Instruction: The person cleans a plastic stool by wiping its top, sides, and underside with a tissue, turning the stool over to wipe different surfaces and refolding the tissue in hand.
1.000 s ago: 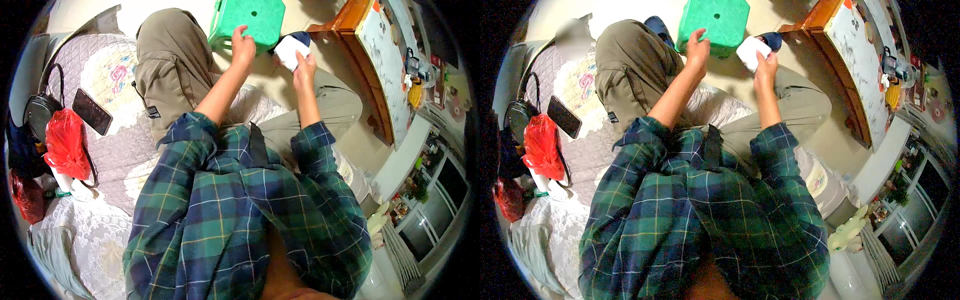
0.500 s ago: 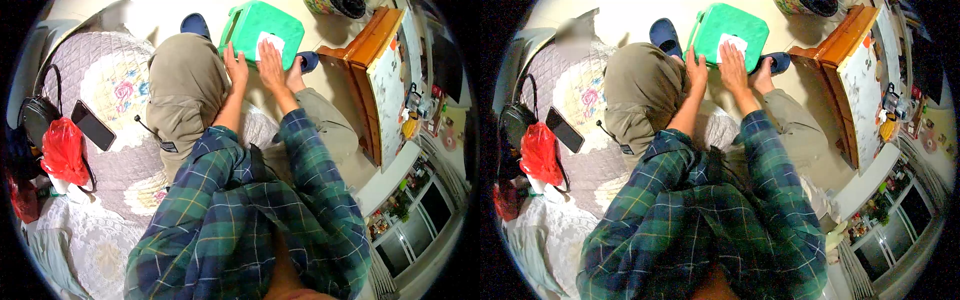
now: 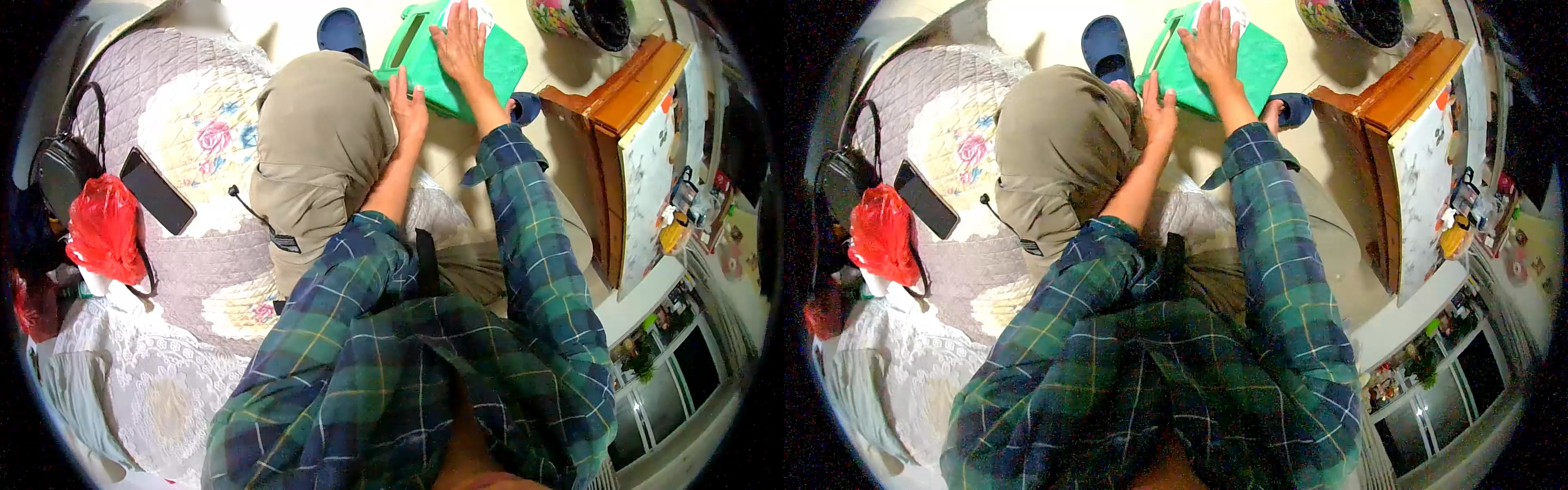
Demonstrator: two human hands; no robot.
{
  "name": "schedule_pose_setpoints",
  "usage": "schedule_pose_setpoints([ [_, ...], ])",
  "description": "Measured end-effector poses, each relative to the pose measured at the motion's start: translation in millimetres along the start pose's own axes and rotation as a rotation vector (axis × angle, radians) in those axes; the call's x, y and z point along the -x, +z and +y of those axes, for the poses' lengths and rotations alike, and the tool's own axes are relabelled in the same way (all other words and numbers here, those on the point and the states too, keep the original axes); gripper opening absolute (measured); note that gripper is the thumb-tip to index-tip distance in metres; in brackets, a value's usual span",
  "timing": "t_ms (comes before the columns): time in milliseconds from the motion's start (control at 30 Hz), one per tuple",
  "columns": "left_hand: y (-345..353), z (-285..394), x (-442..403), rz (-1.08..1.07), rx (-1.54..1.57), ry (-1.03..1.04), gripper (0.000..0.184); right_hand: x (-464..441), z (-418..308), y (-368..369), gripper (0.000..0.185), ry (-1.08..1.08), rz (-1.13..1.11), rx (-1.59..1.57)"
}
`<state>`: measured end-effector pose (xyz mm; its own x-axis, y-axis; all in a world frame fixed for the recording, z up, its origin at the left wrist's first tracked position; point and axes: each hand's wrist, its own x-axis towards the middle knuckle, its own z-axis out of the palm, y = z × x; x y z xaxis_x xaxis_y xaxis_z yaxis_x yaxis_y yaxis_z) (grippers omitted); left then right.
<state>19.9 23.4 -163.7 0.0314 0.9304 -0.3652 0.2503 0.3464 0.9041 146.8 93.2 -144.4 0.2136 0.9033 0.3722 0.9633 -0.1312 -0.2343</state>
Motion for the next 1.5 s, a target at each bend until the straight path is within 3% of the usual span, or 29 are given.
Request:
schedule_pose_setpoints([
  [33, -0.4, 2.7, 1.4, -0.015, 0.052, -0.035, 0.054, 4.8, -6.8, -2.2, 0.042, 0.0, -0.002, 0.0],
  [100, 4.4, -3.3, -4.9, -0.001, 0.118, -0.07, 0.049, 21.8, -10.4, -1.6, 0.071, -0.007, -0.306, -0.047],
  [167, 9.4, -17.9, -8.5, 0.02, 0.423, -0.155, 0.044, 56.7, -20.2, -17.0, 0.071, -0.096, -0.407, -0.073],
  [333, -1.4, 3.9, 3.5, 0.005, 0.038, -0.079, 0.042, 124.7, -16.8, -68.1, 0.076, -0.141, -0.568, -0.048],
  [367, 0.9, 3.8, 12.8, 0.003, 0.046, -0.081, 0.042, 134.8, -10.1, -73.1, 0.077, -0.042, -0.577, -0.016],
  [400, 4.7, 2.1, 22.7, -0.029, -0.134, -0.028, 0.042, 146.3, 0.0, -74.0, 0.078, 0.055, -0.586, 0.011],
  [433, 7.3, -0.7, 30.2, -0.06, -0.316, 0.025, 0.042, 153.7, 13.8, -72.0, 0.077, 0.1, -0.465, -0.006],
  [600, 11.7, -12.7, 28.9, -0.037, -0.191, 0.101, 0.047, 112.9, 73.6, -37.9, 0.07, 0.535, -0.177, 0.128],
  [633, 12.0, -15.0, 28.2, -0.034, -0.193, 0.102, 0.047, 103.5, 63.0, -34.9, 0.07, 0.533, -0.177, 0.124],
  [733, 9.7, -9.9, 26.5, -0.054, -0.189, 0.085, 0.047, 85.2, 24.6, -37.5, 0.073, 0.196, -0.318, 0.02],
  [767, 8.8, -9.2, 26.2, -0.064, -0.206, 0.093, 0.048, 80.7, 27.8, -40.9, 0.073, 0.187, -0.321, 0.015],
  [833, 6.1, -10.4, 24.4, -0.073, -0.234, 0.096, 0.048, 81.0, 51.1, -51.1, 0.073, 0.017, -0.529, 0.059],
  [867, 6.4, -8.4, 22.7, -0.083, -0.152, 0.078, 0.047, 83.4, 70.3, -44.4, 0.072, 0.135, -0.386, -0.031],
  [900, 7.3, -12.5, 26.0, -0.098, -0.069, 0.055, 0.047, 77.1, 79.0, -36.2, 0.072, 0.322, -0.295, 0.094],
  [967, 10.5, -19.3, 27.2, -0.083, -0.152, 0.055, 0.049, 69.3, 76.5, -17.8, 0.072, 0.432, -0.181, 0.225],
  [1033, 15.0, -19.8, 24.6, -0.011, -0.223, 0.136, 0.049, 57.9, 47.1, -17.5, 0.072, 0.211, -0.251, 0.041],
  [1067, 14.5, -18.1, 23.3, -0.052, -0.091, 0.049, 0.05, 52.2, 33.6, -20.6, 0.072, 0.038, -0.325, -0.091],
  [1167, 16.9, -20.8, 25.9, -0.005, -0.036, 0.079, 0.049, 18.7, 20.6, -17.2, 0.061, -0.29, -0.393, 0.008],
  [1200, 15.4, -20.7, 26.0, -0.013, -0.247, 0.14, 0.054, 4.7, 26.1, -11.5, 0.061, -0.285, -0.396, 0.007],
  [1233, 16.7, -21.8, 27.0, -0.013, -0.246, 0.138, 0.054, -12.2, 35.9, -4.2, 0.055, -0.417, -0.43, 0.069],
  [1267, 20.0, -24.0, 28.3, -0.011, -0.181, 0.011, 0.056, -23.5, 40.5, -1.8, 0.051, -0.551, -0.463, 0.132],
  [1333, 20.9, -19.7, 26.0, -0.005, -0.109, -0.118, 0.058, -37.0, 34.3, -6.8, 0.047, -0.549, -0.523, 0.135],
  [1400, 20.2, -10.6, 25.1, -0.134, 0.521, -0.491, 0.057, -27.4, 32.7, -7.4, 0.044, -0.546, -0.592, 0.138],
  [1500, 22.4, -11.9, 23.2, -0.07, 0.68, -0.621, 0.048, 0.6, 24.0, -14.8, 0.047, -0.646, -0.458, 0.02],
])
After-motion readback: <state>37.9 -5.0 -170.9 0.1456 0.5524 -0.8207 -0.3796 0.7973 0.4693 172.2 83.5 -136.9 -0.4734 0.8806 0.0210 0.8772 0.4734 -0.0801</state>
